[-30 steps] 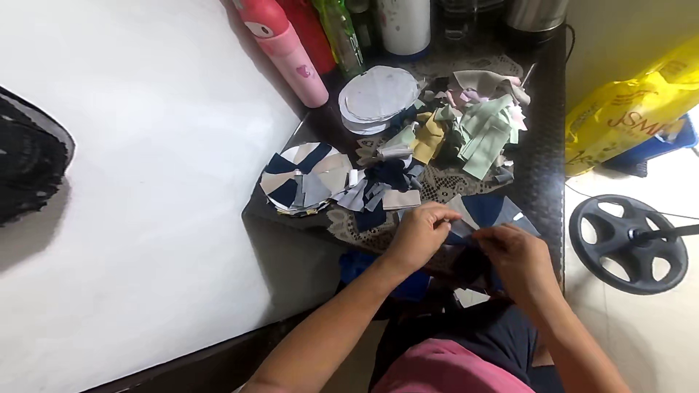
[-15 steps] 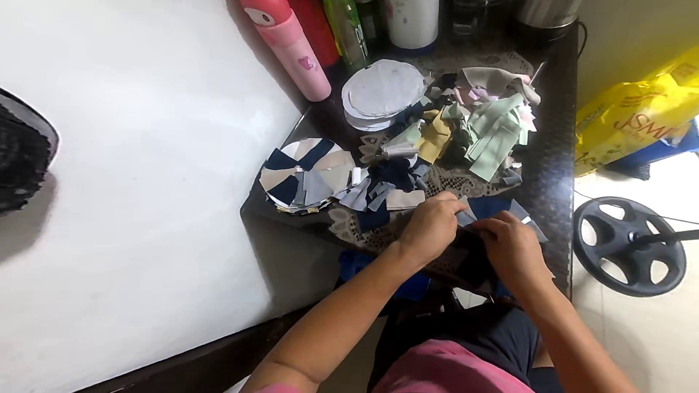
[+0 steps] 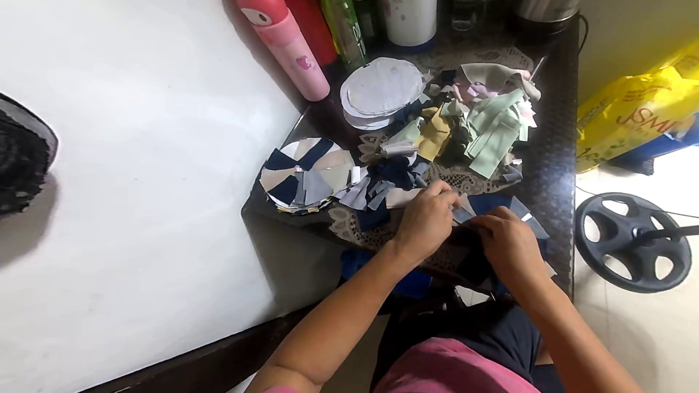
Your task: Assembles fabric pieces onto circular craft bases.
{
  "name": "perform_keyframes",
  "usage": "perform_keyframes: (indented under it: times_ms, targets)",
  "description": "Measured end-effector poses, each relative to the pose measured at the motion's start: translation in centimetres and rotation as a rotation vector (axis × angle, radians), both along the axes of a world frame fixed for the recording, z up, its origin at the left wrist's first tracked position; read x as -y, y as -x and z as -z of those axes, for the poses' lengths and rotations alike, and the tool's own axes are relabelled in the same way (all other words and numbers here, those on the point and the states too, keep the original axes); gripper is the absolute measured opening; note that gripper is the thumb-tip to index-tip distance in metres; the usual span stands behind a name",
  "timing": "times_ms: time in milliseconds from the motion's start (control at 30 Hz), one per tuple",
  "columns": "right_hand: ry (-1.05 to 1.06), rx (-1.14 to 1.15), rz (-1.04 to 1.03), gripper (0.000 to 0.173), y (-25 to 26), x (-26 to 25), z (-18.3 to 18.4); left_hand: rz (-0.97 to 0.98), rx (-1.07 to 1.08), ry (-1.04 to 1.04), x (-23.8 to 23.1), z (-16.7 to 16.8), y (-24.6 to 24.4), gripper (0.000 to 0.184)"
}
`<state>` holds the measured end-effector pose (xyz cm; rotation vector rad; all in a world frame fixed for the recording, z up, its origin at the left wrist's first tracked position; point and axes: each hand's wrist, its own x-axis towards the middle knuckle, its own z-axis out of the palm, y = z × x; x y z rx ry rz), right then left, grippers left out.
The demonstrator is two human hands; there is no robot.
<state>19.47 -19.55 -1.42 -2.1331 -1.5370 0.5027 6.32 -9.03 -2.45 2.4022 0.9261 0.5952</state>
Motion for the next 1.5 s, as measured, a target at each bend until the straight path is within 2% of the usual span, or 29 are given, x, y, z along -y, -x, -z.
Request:
perform_keyframes:
  times_ms: [200, 433, 567, 767, 933, 1133, 1233, 1367, 1500]
  targets:
    - [-0.023, -0.021, 0.000, 0.024, -0.2, 0.0, 0.0, -0.004, -0.038, -0.012, -0.2, 0.9, 0.2, 0.016]
    - [-0.021, -0.051, 0.069, 0.011, -1.3, 0.8, -0.5, -0.032, -0.073, 0.067, -0.4, 0.5, 0.4, 0.018]
    - [-0.048, 0.076, 0.049, 0.014, -1.7, 2.0, 0.1, -0.040, -0.089, 0.065, -0.2, 0.4, 0.4, 0.020]
    - [-0.316, 0.271, 0.034, 0.027, -1.3, 3.2, 1.7, -0.034, -0.083, 0.071, 0.0, 0.5, 0.7, 0.022]
    - [-0.270, 0.279, 0.040, 0.023, -1.3, 3.0, 2.8, -0.057, -0.051, 0.048, -0.1, 0.9, 0.5, 0.015]
    - [-0.259, 0.295, 0.048, 0.021, -1.0, 2.7, 2.5, -0.045, -0.139, 0.136, -0.3, 0.0, 0.6, 0.027]
    - [-0.281, 0.281, 0.058, 0.022, -1.0, 2.9, 2.1, -0.049, -0.114, 0.175, -0.3, -0.5, 0.8, 0.031]
    - [-0.317, 0.282, 0.049, 0.019, -1.1, 3.1, 2.1, -0.035, -0.051, 0.120, -0.1, -0.4, 1.4, 0.027]
    - [-0.327, 0.353, -0.012, 0.016, -0.8, 2.6, 2.6, 0.106, -0.037, -0.006, -0.7, 0.3, 1.5, 0.022]
